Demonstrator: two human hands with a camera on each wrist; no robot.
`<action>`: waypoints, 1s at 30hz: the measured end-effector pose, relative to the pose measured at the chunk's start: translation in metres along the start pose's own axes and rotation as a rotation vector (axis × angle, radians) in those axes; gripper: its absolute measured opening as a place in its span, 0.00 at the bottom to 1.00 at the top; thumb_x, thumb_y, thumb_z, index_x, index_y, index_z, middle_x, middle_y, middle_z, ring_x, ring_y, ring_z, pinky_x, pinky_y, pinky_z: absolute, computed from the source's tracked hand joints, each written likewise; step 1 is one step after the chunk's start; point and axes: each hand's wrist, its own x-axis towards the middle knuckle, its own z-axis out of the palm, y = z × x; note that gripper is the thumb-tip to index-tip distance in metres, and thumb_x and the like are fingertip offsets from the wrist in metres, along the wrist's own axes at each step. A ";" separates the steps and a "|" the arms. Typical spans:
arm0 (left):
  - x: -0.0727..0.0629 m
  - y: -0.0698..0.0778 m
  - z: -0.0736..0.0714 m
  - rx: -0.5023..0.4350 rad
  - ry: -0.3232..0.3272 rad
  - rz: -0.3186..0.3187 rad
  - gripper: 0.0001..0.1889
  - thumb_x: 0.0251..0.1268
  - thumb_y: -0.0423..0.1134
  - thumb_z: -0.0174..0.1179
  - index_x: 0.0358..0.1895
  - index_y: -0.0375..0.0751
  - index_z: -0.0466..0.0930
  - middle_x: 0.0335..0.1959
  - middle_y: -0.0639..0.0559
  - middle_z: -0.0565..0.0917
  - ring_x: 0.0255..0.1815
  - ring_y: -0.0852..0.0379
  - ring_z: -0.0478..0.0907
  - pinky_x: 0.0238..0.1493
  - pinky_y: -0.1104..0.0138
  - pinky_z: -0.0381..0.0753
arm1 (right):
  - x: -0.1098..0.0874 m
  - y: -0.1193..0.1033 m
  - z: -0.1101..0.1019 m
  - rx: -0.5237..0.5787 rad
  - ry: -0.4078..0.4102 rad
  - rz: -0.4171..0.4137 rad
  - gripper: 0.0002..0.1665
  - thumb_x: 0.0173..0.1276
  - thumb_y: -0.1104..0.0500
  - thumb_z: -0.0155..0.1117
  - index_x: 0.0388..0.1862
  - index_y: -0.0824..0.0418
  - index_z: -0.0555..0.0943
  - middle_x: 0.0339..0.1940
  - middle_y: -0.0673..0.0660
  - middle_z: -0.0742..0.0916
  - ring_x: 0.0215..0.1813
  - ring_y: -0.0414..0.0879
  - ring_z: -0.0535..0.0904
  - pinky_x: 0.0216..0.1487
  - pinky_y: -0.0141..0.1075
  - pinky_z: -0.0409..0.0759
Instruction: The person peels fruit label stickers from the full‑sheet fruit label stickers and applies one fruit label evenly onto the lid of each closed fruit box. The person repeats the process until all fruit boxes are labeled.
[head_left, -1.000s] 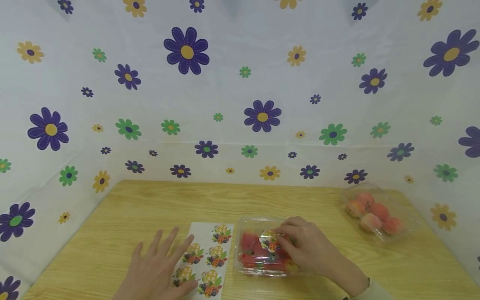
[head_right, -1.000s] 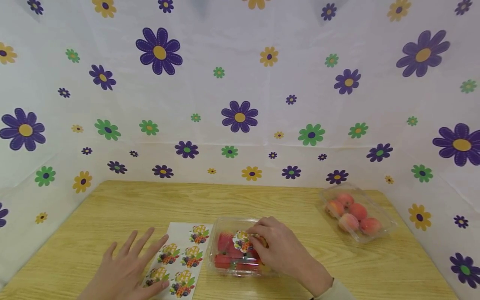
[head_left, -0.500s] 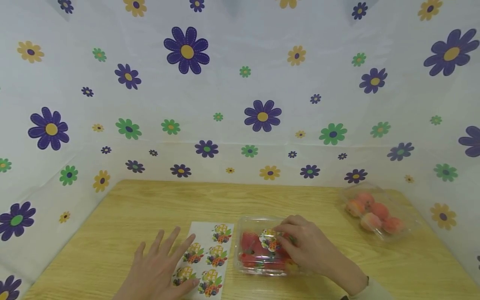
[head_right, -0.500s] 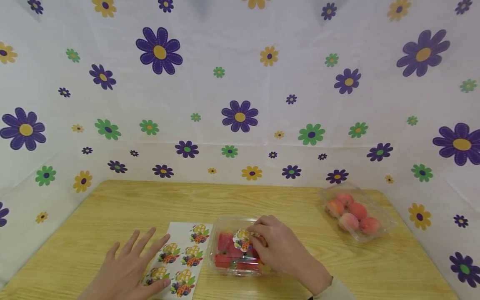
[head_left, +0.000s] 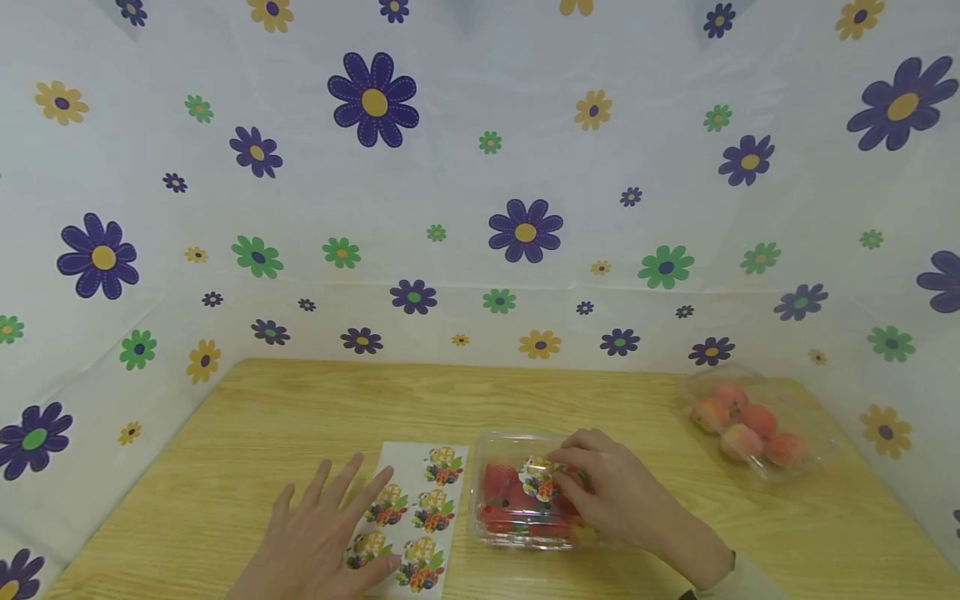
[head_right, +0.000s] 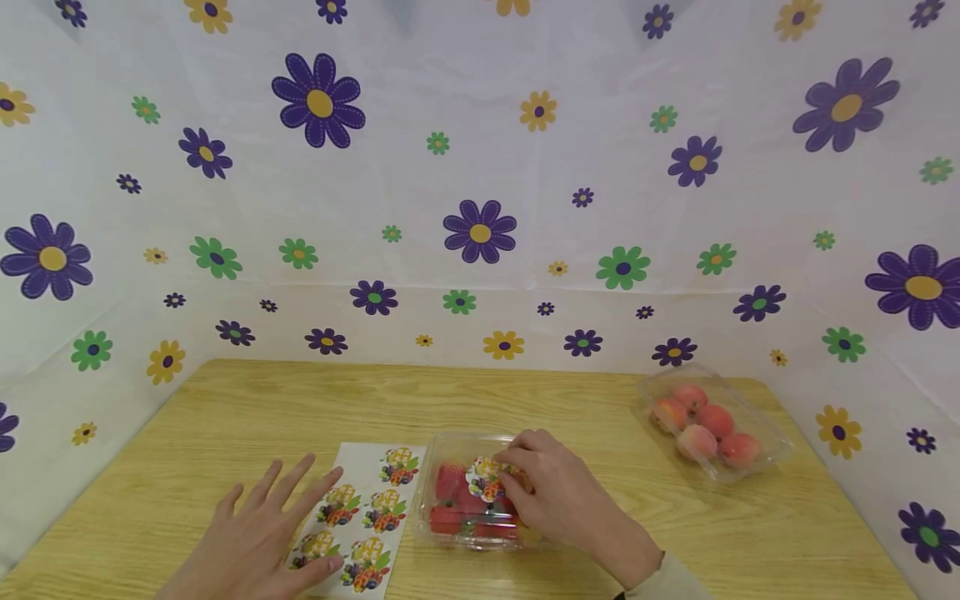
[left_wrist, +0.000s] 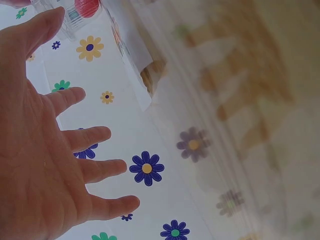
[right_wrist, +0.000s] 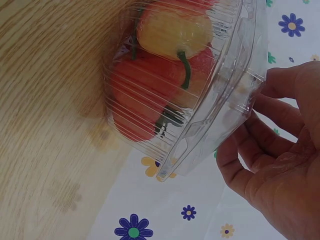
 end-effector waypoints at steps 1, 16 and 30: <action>0.000 0.000 0.000 -0.001 0.000 0.001 0.49 0.51 0.81 0.59 0.75 0.59 0.70 0.73 0.42 0.73 0.68 0.27 0.73 0.55 0.25 0.71 | 0.000 0.000 0.000 -0.001 -0.003 0.005 0.09 0.67 0.63 0.71 0.46 0.58 0.90 0.42 0.49 0.87 0.41 0.38 0.78 0.39 0.29 0.81; 0.002 0.000 0.001 -0.013 -0.019 0.001 0.49 0.49 0.82 0.59 0.74 0.60 0.71 0.73 0.43 0.74 0.68 0.27 0.73 0.54 0.25 0.71 | 0.000 -0.001 0.000 -0.021 -0.037 0.047 0.11 0.66 0.63 0.72 0.47 0.60 0.89 0.42 0.50 0.86 0.40 0.37 0.75 0.39 0.29 0.80; 0.003 0.001 0.002 -0.022 -0.007 0.001 0.48 0.49 0.81 0.61 0.73 0.59 0.72 0.72 0.44 0.75 0.67 0.27 0.74 0.54 0.26 0.72 | -0.001 -0.002 0.001 -0.039 -0.038 0.055 0.11 0.67 0.63 0.71 0.48 0.59 0.89 0.43 0.49 0.86 0.41 0.37 0.74 0.39 0.29 0.79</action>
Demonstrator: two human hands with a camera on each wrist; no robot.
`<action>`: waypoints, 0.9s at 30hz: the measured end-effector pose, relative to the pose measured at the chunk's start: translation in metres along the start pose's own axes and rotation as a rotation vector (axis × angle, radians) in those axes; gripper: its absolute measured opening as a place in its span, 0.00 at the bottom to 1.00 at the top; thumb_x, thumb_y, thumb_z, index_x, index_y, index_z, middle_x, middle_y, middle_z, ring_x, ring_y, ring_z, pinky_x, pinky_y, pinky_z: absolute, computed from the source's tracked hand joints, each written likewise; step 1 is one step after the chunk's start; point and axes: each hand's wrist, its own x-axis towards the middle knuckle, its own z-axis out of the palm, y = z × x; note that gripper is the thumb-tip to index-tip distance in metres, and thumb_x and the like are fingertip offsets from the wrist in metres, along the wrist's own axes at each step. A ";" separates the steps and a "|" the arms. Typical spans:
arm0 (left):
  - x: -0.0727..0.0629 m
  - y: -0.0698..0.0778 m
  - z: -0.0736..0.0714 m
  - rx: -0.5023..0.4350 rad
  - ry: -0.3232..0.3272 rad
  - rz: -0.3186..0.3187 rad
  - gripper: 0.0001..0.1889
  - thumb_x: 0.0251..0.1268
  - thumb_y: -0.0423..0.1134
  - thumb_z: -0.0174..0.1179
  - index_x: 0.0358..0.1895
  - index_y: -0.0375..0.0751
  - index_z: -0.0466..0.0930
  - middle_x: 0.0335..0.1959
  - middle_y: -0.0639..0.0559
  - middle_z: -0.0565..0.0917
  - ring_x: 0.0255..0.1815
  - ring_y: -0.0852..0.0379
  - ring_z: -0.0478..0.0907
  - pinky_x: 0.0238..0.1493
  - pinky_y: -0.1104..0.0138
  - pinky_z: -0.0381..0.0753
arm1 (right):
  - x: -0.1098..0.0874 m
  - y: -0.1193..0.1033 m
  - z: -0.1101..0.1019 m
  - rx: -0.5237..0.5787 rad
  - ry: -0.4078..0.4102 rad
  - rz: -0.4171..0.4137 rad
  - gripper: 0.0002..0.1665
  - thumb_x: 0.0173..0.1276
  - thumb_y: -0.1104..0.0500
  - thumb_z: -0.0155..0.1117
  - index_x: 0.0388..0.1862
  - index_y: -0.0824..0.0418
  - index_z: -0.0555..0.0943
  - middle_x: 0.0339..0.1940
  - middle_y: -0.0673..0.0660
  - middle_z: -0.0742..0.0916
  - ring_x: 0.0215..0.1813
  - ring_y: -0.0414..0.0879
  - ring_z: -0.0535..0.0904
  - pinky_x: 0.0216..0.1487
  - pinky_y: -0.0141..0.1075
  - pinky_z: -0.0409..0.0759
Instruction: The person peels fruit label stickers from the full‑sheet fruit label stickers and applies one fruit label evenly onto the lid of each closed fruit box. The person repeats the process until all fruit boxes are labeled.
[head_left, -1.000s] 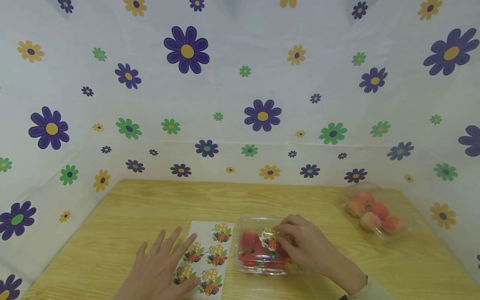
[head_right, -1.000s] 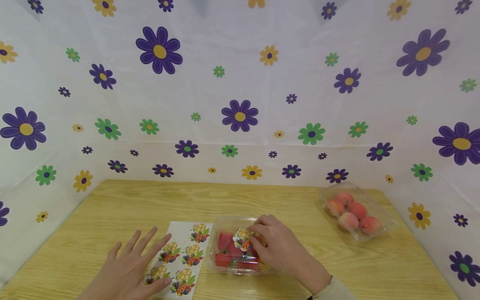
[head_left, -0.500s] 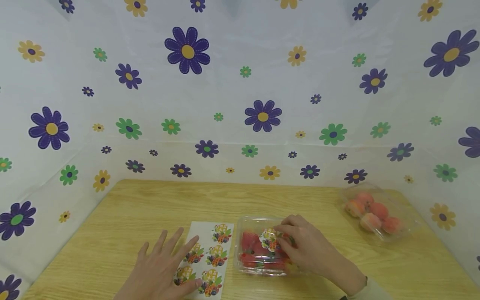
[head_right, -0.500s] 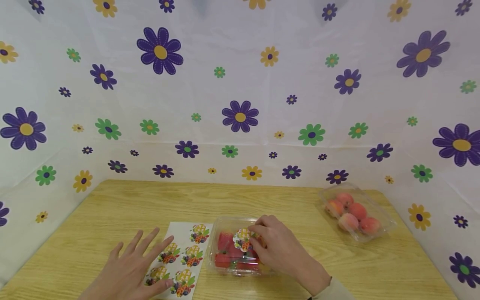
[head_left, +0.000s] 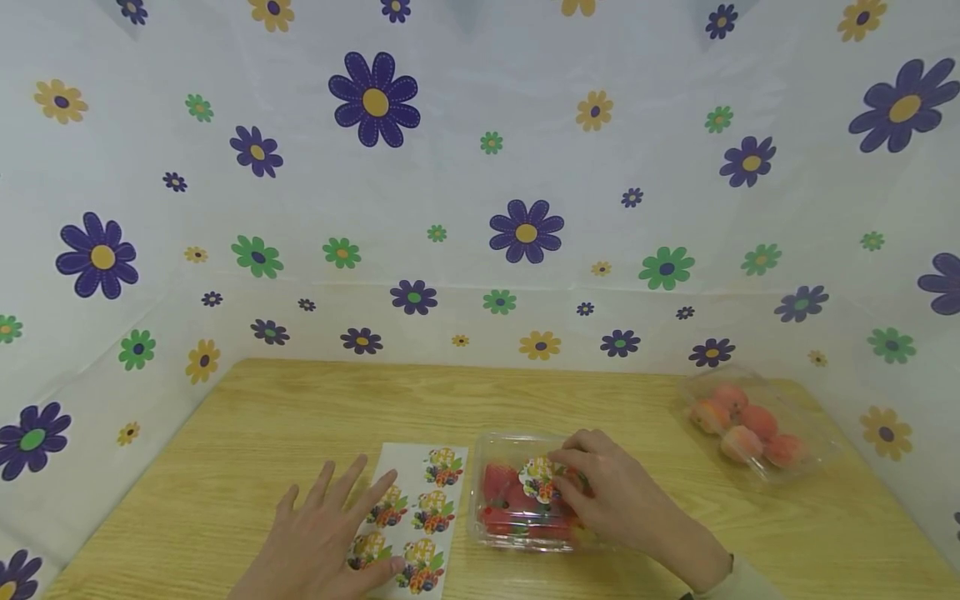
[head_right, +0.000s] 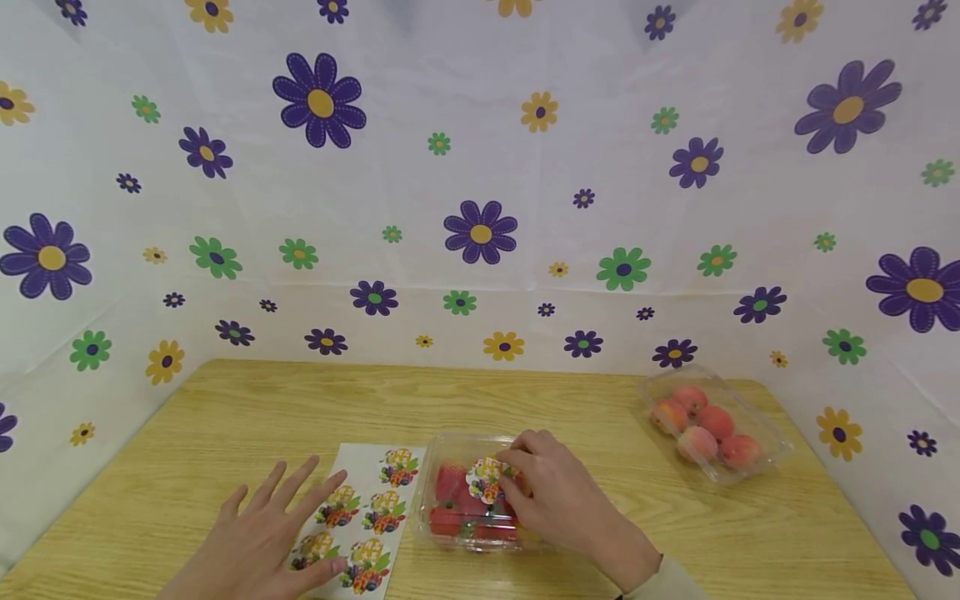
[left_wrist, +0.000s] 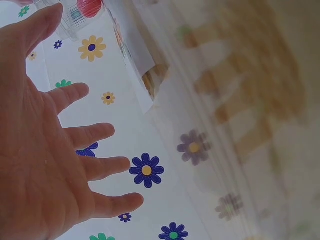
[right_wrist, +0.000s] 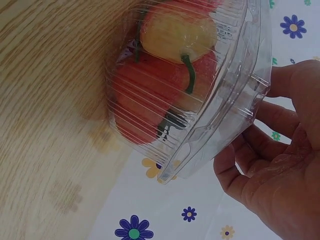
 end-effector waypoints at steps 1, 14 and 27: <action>0.000 0.000 0.000 -0.002 0.000 0.000 0.48 0.50 0.81 0.61 0.73 0.59 0.72 0.72 0.44 0.75 0.67 0.27 0.74 0.54 0.26 0.72 | 0.000 0.000 0.000 -0.002 -0.001 0.001 0.11 0.67 0.63 0.72 0.48 0.59 0.89 0.43 0.49 0.86 0.41 0.37 0.74 0.39 0.29 0.79; -0.001 0.000 0.000 -0.029 -0.020 -0.010 0.47 0.51 0.79 0.61 0.73 0.59 0.71 0.72 0.43 0.75 0.67 0.25 0.74 0.54 0.25 0.71 | 0.000 0.000 0.002 0.000 -0.006 0.000 0.10 0.66 0.62 0.72 0.47 0.60 0.89 0.42 0.50 0.85 0.39 0.36 0.72 0.37 0.27 0.76; -0.001 -0.001 0.001 -0.046 -0.033 -0.007 0.47 0.52 0.79 0.61 0.73 0.58 0.71 0.73 0.42 0.74 0.67 0.26 0.74 0.54 0.25 0.71 | 0.000 -0.001 0.001 -0.008 -0.048 0.022 0.08 0.68 0.62 0.71 0.45 0.59 0.90 0.41 0.49 0.83 0.40 0.37 0.71 0.37 0.27 0.76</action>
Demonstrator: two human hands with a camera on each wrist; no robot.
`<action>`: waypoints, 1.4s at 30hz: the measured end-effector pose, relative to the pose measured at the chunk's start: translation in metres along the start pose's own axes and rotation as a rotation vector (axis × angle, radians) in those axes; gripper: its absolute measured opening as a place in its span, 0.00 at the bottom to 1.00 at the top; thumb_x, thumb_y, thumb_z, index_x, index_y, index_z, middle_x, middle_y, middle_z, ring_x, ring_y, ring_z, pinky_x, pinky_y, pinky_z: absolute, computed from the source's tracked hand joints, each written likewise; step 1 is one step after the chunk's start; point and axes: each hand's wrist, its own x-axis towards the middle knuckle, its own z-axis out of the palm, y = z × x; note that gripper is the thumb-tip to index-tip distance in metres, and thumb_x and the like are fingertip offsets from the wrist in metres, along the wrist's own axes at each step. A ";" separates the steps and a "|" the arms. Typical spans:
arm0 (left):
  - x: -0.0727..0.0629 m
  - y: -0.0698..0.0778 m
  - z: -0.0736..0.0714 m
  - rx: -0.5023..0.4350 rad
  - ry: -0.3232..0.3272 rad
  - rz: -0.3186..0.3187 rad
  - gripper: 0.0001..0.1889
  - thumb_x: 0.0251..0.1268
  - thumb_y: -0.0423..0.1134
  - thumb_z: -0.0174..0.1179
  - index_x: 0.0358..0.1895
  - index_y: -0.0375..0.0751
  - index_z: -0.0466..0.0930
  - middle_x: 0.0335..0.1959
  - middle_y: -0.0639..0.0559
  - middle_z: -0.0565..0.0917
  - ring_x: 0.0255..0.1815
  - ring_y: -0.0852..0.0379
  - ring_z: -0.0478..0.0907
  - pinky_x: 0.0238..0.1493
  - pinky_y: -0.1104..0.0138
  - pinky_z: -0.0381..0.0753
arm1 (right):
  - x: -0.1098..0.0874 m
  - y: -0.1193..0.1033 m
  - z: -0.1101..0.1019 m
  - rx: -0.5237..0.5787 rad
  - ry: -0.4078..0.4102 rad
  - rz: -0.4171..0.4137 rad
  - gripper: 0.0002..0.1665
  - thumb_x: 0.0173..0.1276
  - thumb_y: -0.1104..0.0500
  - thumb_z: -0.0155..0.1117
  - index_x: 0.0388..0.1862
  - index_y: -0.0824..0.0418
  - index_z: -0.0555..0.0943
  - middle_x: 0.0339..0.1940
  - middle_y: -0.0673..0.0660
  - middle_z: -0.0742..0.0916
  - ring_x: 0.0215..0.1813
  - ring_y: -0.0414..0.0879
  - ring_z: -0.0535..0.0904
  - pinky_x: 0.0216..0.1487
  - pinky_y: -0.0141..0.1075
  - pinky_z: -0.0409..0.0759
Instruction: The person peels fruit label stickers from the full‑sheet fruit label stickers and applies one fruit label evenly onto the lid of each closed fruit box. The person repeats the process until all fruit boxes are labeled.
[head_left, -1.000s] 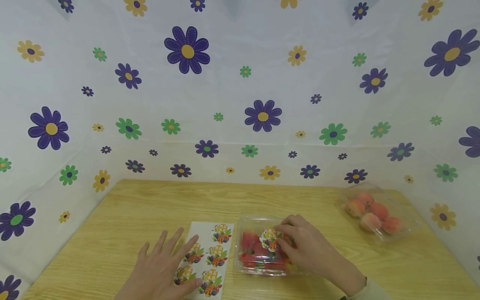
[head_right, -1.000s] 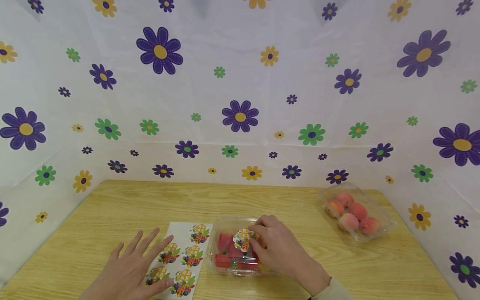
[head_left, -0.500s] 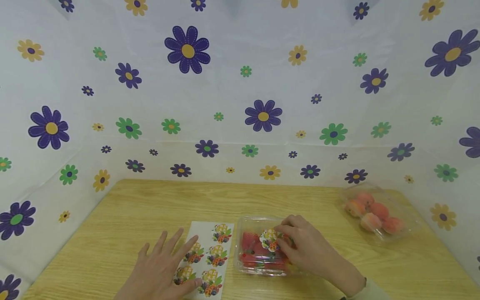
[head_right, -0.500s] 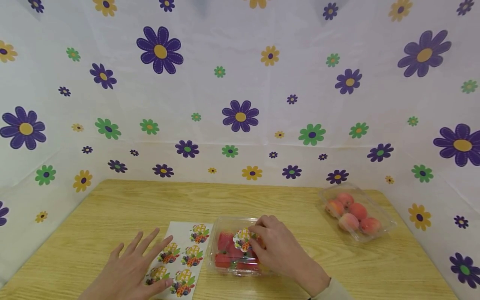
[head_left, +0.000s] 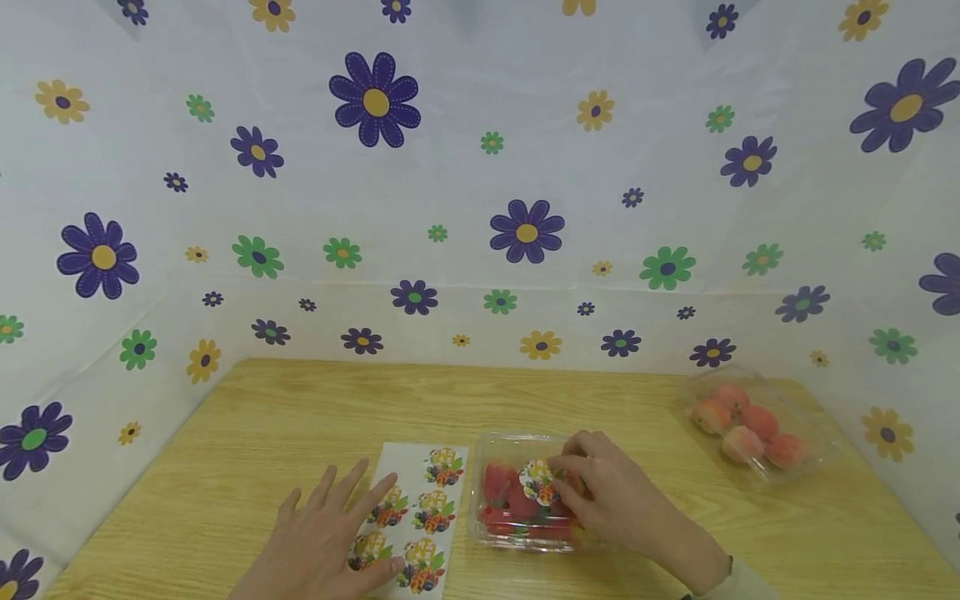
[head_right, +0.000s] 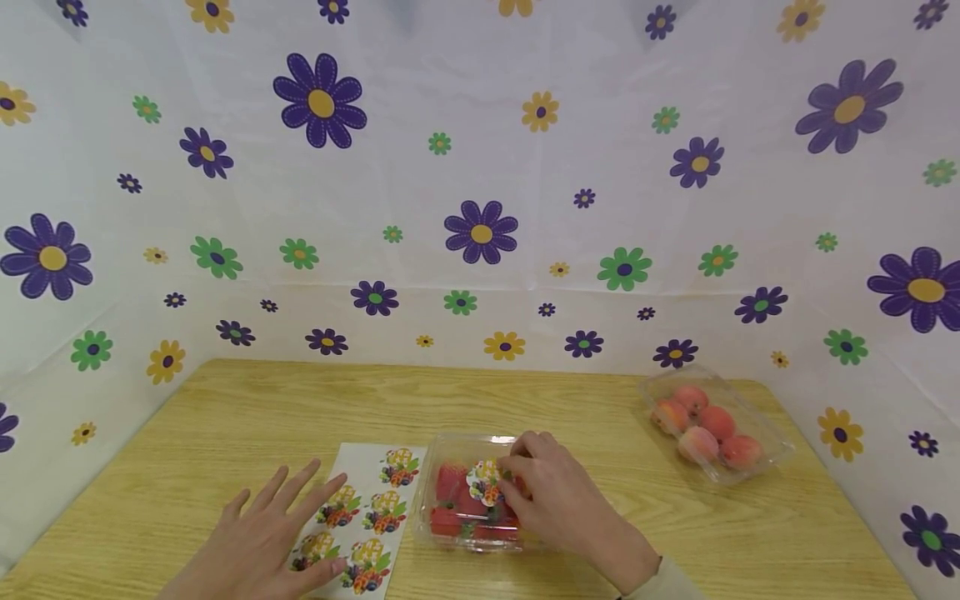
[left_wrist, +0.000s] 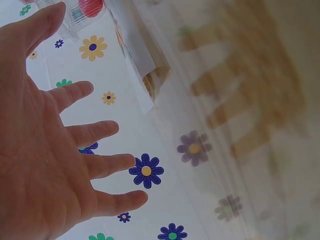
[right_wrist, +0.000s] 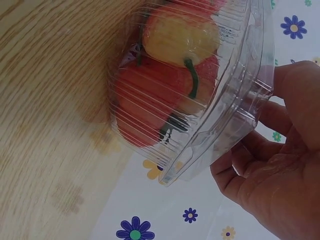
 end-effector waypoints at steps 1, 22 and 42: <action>0.000 0.000 0.000 0.000 0.002 0.003 0.47 0.52 0.79 0.61 0.73 0.58 0.72 0.73 0.42 0.75 0.67 0.26 0.74 0.53 0.25 0.71 | 0.000 0.000 0.000 0.002 -0.002 0.000 0.08 0.68 0.62 0.71 0.45 0.58 0.90 0.41 0.49 0.83 0.41 0.37 0.72 0.38 0.27 0.76; 0.005 0.014 -0.005 -0.099 -0.025 0.033 0.43 0.58 0.75 0.60 0.74 0.58 0.70 0.73 0.43 0.75 0.69 0.30 0.73 0.55 0.30 0.74 | -0.018 0.002 -0.010 -0.109 -0.210 -0.076 0.41 0.67 0.28 0.63 0.71 0.49 0.78 0.72 0.48 0.79 0.67 0.47 0.74 0.64 0.55 0.78; 0.004 0.010 -0.005 -0.109 -0.089 0.003 0.43 0.60 0.75 0.59 0.74 0.56 0.71 0.72 0.43 0.76 0.69 0.29 0.73 0.54 0.29 0.74 | -0.021 0.004 -0.005 -0.048 -0.025 -0.225 0.23 0.59 0.39 0.77 0.41 0.55 0.91 0.48 0.47 0.88 0.49 0.42 0.84 0.52 0.41 0.87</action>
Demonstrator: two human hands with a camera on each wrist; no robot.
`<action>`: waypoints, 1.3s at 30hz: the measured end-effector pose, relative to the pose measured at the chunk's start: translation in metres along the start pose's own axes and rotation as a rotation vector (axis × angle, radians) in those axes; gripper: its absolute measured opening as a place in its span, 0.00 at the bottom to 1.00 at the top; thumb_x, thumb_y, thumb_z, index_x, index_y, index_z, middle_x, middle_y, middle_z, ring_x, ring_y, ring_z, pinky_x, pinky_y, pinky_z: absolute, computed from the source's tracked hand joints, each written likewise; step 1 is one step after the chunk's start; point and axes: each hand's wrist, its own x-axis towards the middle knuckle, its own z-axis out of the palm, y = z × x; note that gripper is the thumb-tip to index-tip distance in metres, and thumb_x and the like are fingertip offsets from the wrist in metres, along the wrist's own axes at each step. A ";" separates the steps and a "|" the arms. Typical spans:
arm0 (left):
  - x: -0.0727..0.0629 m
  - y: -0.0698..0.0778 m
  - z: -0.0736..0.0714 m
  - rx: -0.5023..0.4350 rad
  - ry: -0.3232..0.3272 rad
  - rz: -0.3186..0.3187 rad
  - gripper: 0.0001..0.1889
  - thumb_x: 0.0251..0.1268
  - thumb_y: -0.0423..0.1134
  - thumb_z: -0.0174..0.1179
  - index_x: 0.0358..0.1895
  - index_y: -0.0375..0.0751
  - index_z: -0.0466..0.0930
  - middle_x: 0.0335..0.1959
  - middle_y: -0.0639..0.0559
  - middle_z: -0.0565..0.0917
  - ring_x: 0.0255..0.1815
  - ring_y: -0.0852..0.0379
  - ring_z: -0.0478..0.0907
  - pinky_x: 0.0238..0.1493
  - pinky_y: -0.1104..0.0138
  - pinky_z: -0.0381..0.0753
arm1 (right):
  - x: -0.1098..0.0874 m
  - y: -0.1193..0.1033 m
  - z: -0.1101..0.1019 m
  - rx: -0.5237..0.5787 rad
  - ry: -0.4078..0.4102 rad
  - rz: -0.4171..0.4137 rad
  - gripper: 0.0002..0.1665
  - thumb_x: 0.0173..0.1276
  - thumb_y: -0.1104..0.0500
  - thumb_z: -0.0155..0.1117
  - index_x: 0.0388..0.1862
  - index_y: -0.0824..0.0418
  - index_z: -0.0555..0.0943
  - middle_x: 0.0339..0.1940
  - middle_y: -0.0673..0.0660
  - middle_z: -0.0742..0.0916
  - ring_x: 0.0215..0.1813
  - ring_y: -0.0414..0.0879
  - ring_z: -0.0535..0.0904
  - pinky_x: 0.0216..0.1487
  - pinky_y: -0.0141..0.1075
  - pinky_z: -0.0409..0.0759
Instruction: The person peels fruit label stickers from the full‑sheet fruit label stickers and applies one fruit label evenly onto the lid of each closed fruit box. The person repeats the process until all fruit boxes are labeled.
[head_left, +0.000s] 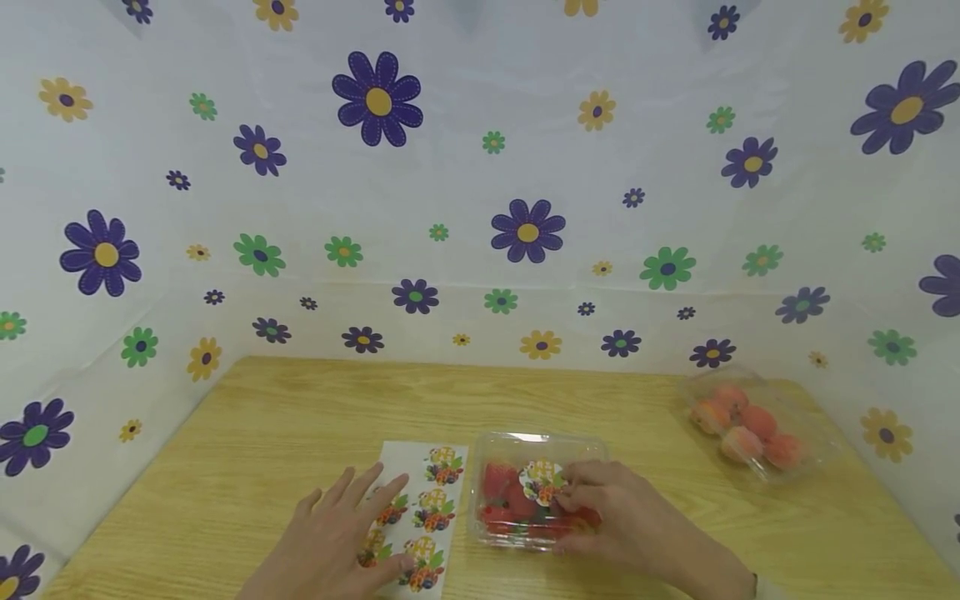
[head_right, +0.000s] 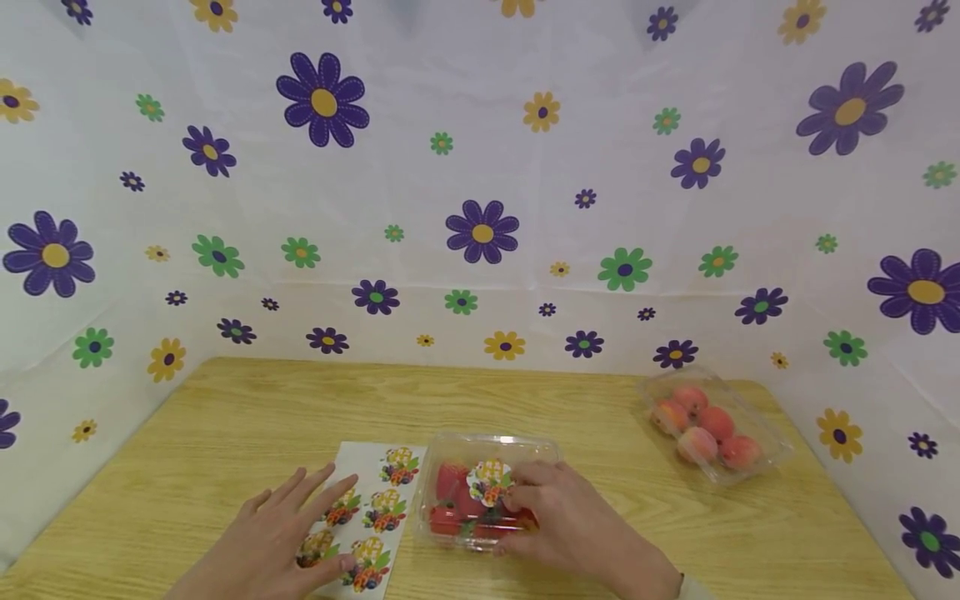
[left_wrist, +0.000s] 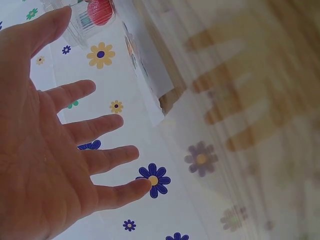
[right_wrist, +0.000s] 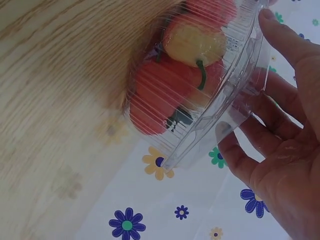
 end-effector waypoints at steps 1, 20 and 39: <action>0.000 0.000 0.000 -0.002 -0.001 0.000 0.43 0.60 0.75 0.59 0.74 0.56 0.71 0.72 0.43 0.76 0.69 0.29 0.73 0.53 0.29 0.74 | 0.000 0.000 0.000 0.005 -0.009 0.010 0.22 0.59 0.39 0.77 0.41 0.54 0.90 0.48 0.46 0.87 0.48 0.41 0.84 0.52 0.40 0.86; 0.000 -0.001 0.001 -0.041 -0.045 -0.012 0.43 0.60 0.75 0.59 0.74 0.55 0.71 0.72 0.42 0.76 0.69 0.28 0.73 0.53 0.27 0.73 | 0.006 -0.006 0.006 -0.188 -0.160 0.006 0.35 0.70 0.36 0.63 0.73 0.46 0.76 0.74 0.43 0.78 0.51 0.38 0.69 0.55 0.41 0.73; -0.001 -0.004 0.000 -0.084 -0.099 -0.019 0.42 0.63 0.72 0.60 0.76 0.54 0.68 0.72 0.39 0.74 0.68 0.23 0.72 0.52 0.25 0.71 | 0.007 -0.007 0.006 -0.174 -0.100 -0.025 0.32 0.61 0.40 0.75 0.63 0.45 0.84 0.62 0.46 0.83 0.58 0.43 0.73 0.55 0.47 0.78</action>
